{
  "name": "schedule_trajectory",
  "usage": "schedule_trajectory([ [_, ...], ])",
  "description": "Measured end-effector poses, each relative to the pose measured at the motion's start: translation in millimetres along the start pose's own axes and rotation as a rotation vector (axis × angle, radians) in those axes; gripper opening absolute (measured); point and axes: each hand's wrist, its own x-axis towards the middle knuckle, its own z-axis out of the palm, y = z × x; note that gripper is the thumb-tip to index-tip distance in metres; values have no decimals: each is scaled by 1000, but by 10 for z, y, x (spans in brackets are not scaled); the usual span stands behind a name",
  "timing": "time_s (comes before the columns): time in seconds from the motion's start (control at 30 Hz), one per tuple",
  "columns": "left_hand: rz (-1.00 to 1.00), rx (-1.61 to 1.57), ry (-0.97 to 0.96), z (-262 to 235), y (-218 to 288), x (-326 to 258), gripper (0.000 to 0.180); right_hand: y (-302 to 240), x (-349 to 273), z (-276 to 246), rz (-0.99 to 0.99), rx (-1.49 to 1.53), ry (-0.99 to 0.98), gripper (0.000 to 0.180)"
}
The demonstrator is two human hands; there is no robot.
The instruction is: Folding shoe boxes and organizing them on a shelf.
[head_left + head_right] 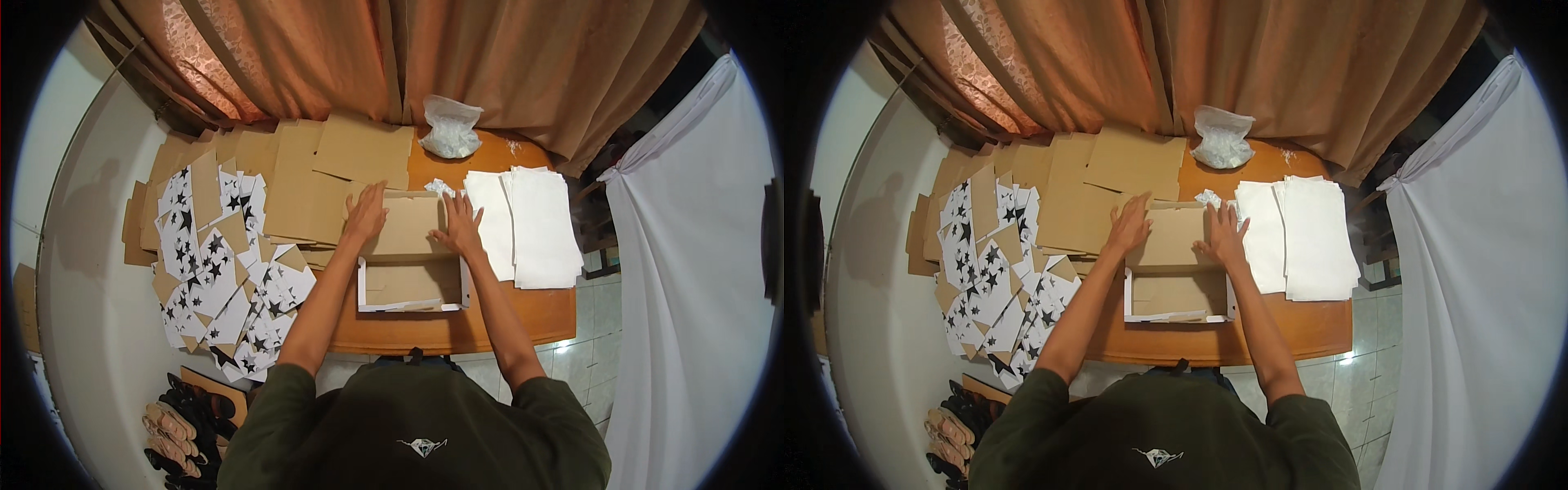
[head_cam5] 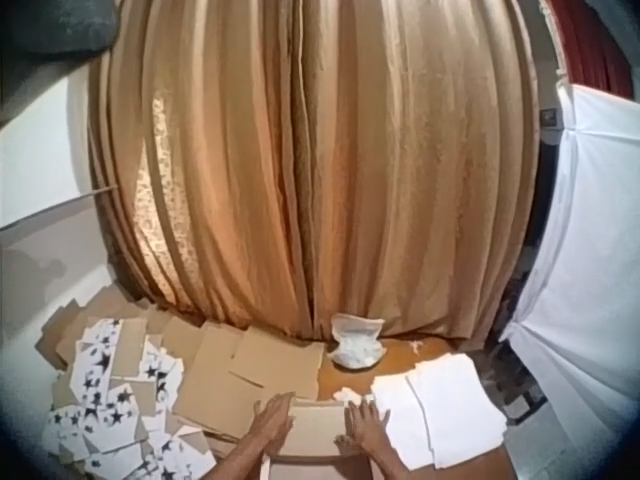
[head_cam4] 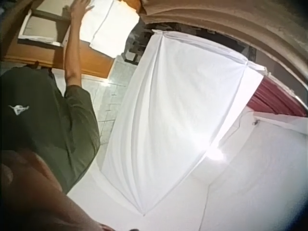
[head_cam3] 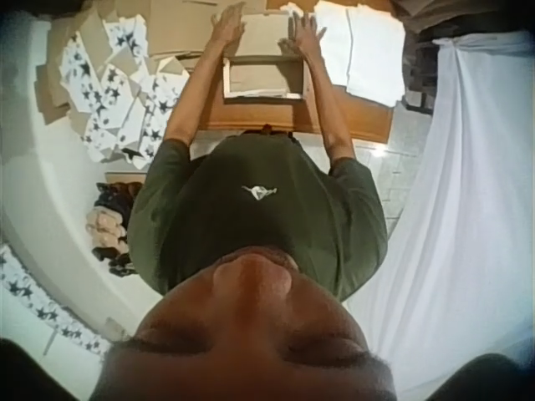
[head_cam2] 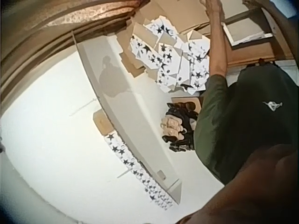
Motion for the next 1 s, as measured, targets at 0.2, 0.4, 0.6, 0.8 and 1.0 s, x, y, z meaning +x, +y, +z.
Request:
schedule_trajectory([
  [0.2, -70, 27, -353, 113, -91, 303, 56, 88, 329, 3, 41, -120, -139, 96],
  [0.4, -31, -34, -302, 51, -65, 300, 52, 199, 259, -99, -29, -83, 29, 65],
  [0.6, -14, 70, -59, 63, 77, 64, 65, 206, 76, -40, -83, -144, 5, 67],
  [0.8, -16, -361, -152, -14, 691, -155, 65, 223, -503, -199, -29, 274, 72, 64],
  [1.0, -52, -712, -221, 363, 1692, -291, 60, 873, -1279, -604, 132, 345, 145, 61],
])
